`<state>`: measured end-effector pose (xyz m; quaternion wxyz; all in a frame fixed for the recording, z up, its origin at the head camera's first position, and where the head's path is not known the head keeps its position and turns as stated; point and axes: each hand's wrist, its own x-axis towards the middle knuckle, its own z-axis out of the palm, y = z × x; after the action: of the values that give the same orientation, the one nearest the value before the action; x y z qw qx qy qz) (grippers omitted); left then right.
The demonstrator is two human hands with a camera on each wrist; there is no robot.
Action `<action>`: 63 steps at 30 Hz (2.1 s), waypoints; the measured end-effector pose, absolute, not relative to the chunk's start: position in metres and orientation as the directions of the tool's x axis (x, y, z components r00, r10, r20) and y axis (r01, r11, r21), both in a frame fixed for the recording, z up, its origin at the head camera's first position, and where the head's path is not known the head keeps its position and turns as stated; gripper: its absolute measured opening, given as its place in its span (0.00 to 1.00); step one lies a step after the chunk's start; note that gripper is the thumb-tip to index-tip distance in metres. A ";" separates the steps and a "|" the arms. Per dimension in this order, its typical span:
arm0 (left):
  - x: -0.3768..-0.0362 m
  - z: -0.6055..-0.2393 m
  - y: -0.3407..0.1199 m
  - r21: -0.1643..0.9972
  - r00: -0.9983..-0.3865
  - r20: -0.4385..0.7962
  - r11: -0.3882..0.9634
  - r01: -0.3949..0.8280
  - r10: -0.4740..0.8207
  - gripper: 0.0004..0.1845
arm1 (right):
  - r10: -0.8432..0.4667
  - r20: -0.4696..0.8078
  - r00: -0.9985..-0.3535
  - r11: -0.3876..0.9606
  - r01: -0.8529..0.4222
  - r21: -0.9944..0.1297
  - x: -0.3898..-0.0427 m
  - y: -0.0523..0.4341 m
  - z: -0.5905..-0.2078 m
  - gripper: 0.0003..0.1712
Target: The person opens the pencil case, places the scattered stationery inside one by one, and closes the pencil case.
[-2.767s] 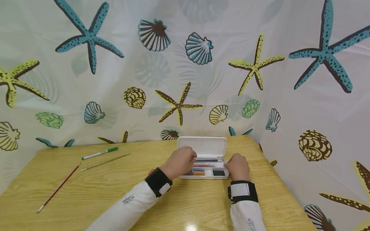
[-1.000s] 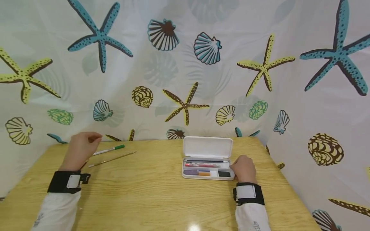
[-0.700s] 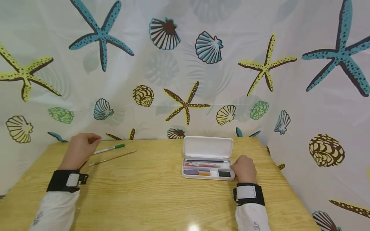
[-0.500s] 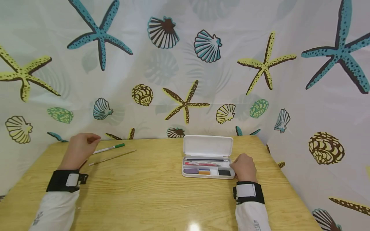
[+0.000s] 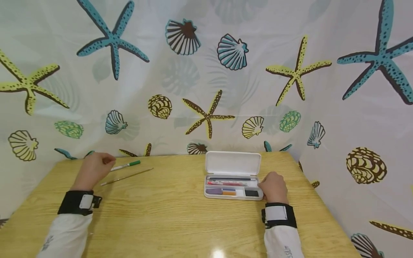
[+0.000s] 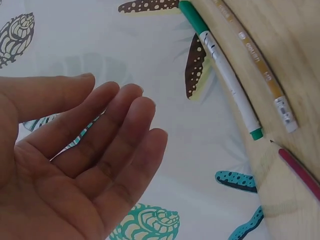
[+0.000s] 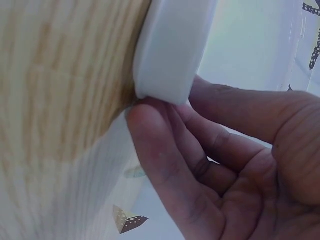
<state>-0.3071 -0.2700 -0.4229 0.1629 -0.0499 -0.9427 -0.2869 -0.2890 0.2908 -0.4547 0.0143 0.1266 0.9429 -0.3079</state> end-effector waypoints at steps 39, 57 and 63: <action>-0.321 -0.471 -0.248 0.401 -0.977 0.148 0.894 0.199 0.151 0.05 | 0.231 -0.100 -0.968 0.784 0.246 -0.570 -0.290 0.287 -0.453 0.13; -0.321 -0.472 -0.240 0.376 -0.978 0.134 0.905 0.199 0.159 0.06 | 0.233 -0.106 -0.967 0.778 0.251 -0.576 -0.290 0.290 -0.455 0.13; -0.318 -0.466 -0.239 0.371 -0.975 0.139 0.904 0.211 0.171 0.07 | 0.232 -0.108 -0.967 0.780 0.251 -0.574 -0.290 0.290 -0.455 0.12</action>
<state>-0.3181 -0.2389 -0.4661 0.0515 -0.0981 -0.9744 -0.1958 -0.2900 0.2901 -0.4551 0.0157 0.1280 0.9432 -0.3063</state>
